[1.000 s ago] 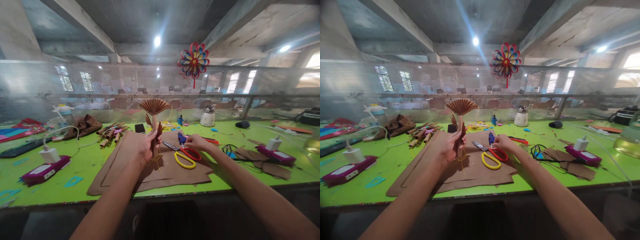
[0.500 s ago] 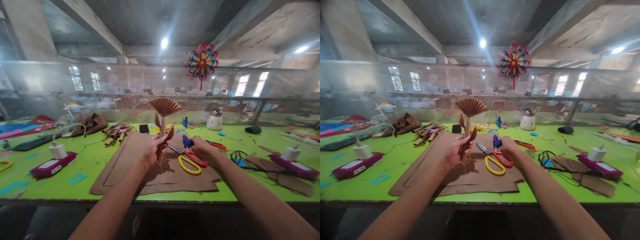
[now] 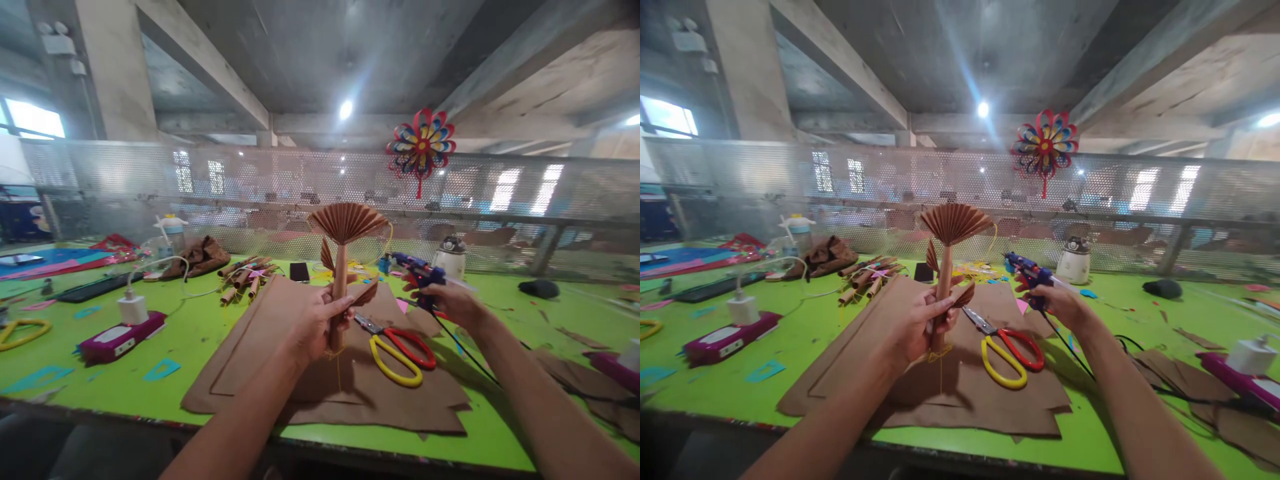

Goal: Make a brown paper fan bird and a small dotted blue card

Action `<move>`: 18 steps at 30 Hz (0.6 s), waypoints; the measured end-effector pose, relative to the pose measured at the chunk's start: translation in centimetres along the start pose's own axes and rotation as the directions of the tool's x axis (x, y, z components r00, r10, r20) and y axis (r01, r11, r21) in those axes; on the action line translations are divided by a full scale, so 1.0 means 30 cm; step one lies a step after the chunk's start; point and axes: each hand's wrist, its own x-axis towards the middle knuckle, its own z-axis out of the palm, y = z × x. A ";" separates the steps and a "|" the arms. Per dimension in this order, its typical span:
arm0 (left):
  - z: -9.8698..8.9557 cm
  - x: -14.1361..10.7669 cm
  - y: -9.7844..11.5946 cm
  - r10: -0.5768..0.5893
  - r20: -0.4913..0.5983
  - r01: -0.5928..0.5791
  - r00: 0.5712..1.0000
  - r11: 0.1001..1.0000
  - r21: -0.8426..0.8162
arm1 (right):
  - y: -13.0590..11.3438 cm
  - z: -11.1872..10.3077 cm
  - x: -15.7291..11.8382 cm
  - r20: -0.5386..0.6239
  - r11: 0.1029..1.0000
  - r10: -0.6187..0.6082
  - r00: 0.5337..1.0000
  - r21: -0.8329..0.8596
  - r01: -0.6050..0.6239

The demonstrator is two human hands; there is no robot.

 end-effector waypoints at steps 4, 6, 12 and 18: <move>0.016 -0.012 0.026 0.020 0.027 -0.019 0.999 0.998 -0.068 | -0.085 -0.016 -0.083 0.085 0.882 -0.107 0.991 0.468 0.055; 0.023 -0.020 0.034 0.008 0.045 -0.003 0.999 0.995 -0.101 | -0.123 0.000 -0.114 0.103 0.880 -0.154 0.983 0.467 0.089; 0.050 -0.049 0.036 -0.100 0.115 0.110 0.988 0.990 -0.087 | -0.198 0.079 -0.136 0.164 0.891 -0.263 0.951 0.419 0.174; 0.075 -0.061 0.032 -0.131 0.169 0.147 0.977 0.986 -0.083 | -0.199 0.099 -0.143 0.156 0.898 -0.293 0.943 0.384 0.215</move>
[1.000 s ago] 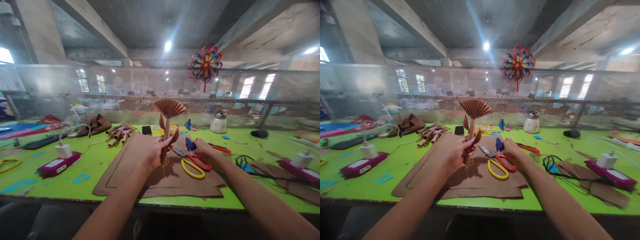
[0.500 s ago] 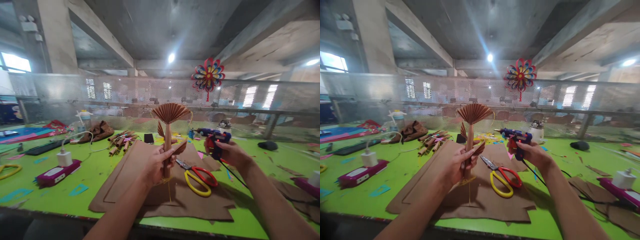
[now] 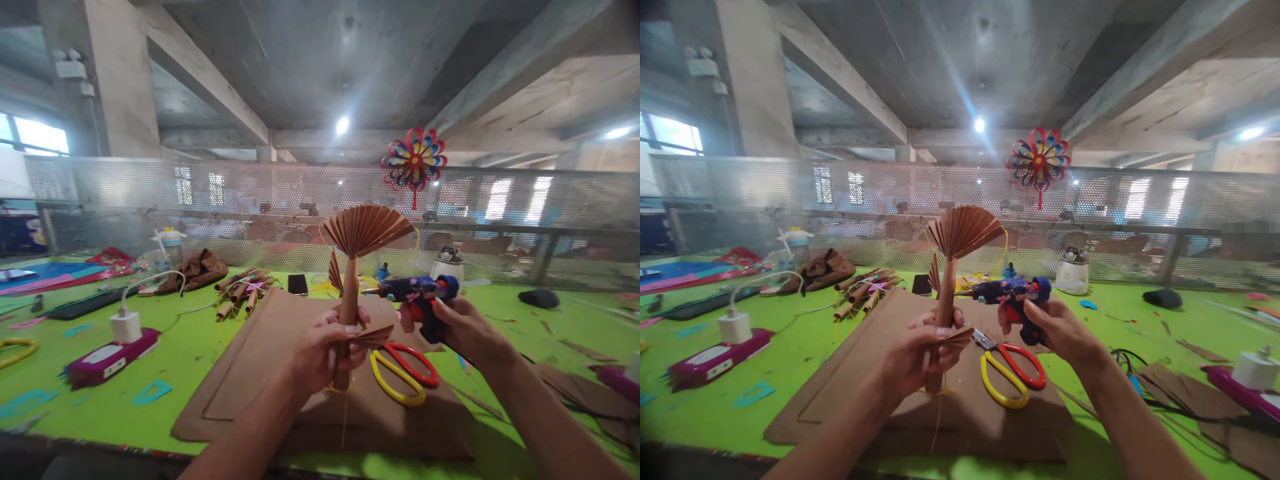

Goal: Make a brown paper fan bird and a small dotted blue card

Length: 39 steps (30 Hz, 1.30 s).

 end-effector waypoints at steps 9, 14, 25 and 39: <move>-0.011 0.001 -0.010 0.040 0.036 -0.039 0.999 0.999 -0.029 | -0.004 0.010 -0.005 -0.041 0.973 -0.035 0.999 -0.228 0.025; -0.013 0.001 -0.009 0.040 0.074 -0.035 0.996 0.997 -0.064 | 0.001 0.017 0.000 -0.057 0.974 -0.054 0.997 -0.223 0.040; -0.014 -0.004 -0.015 0.048 0.093 -0.040 0.995 0.995 -0.086 | 0.028 0.009 -0.001 -0.120 0.982 -0.017 0.993 -0.187 -0.005; -0.013 0.002 -0.014 0.053 0.032 -0.051 0.998 0.998 -0.047 | -0.009 0.027 -0.009 -0.105 0.986 0.024 0.994 -0.161 -0.041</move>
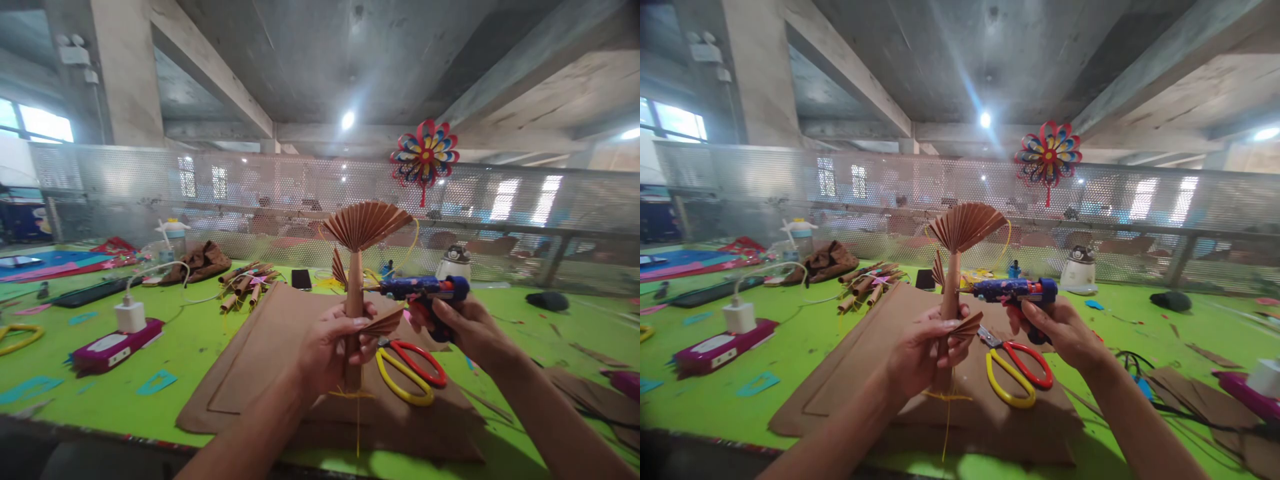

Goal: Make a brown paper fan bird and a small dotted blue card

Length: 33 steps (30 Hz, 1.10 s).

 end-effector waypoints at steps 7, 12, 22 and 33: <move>-0.003 0.003 -0.005 0.000 -0.018 0.000 1.000 1.000 0.002 | 0.020 0.004 0.006 -0.034 1.000 0.002 0.999 0.000 -0.002; -0.007 0.004 -0.007 0.013 -0.026 -0.012 1.000 1.000 0.019 | 0.056 -0.010 0.006 -0.029 1.000 0.004 1.000 -0.016 -0.004; -0.009 0.005 -0.005 0.003 -0.007 -0.003 1.000 1.000 -0.005 | 0.054 0.001 0.009 -0.061 1.000 0.000 0.998 -0.026 -0.002; 0.009 0.004 -0.001 0.028 -0.058 -0.028 0.998 1.000 0.003 | 0.057 0.003 0.008 -0.056 1.000 0.012 0.998 0.007 -0.012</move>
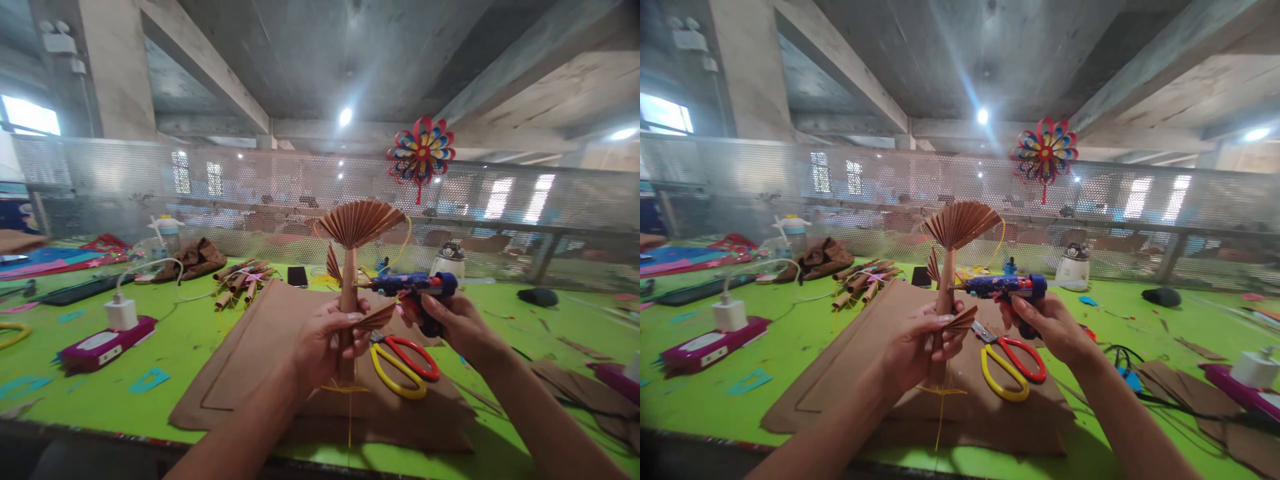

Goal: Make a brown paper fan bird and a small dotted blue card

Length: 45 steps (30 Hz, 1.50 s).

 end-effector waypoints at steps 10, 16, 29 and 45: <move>-0.011 0.001 0.000 -0.017 0.030 0.017 0.999 1.000 0.002 | -0.018 0.002 0.011 -0.011 0.999 -0.043 0.999 -0.034 0.042; -0.005 0.000 0.004 -0.025 0.024 0.026 0.999 1.000 -0.011 | -0.007 -0.012 0.004 0.012 1.000 0.001 1.000 -0.004 -0.001; -0.001 -0.001 0.006 -0.026 0.038 0.027 0.999 0.999 -0.026 | 0.003 -0.017 0.007 0.018 0.999 0.019 1.000 0.025 -0.020; -0.011 0.000 0.021 -0.031 0.066 0.034 0.997 0.998 -0.043 | 0.010 -0.050 0.043 0.083 0.937 -0.070 0.994 -0.336 0.094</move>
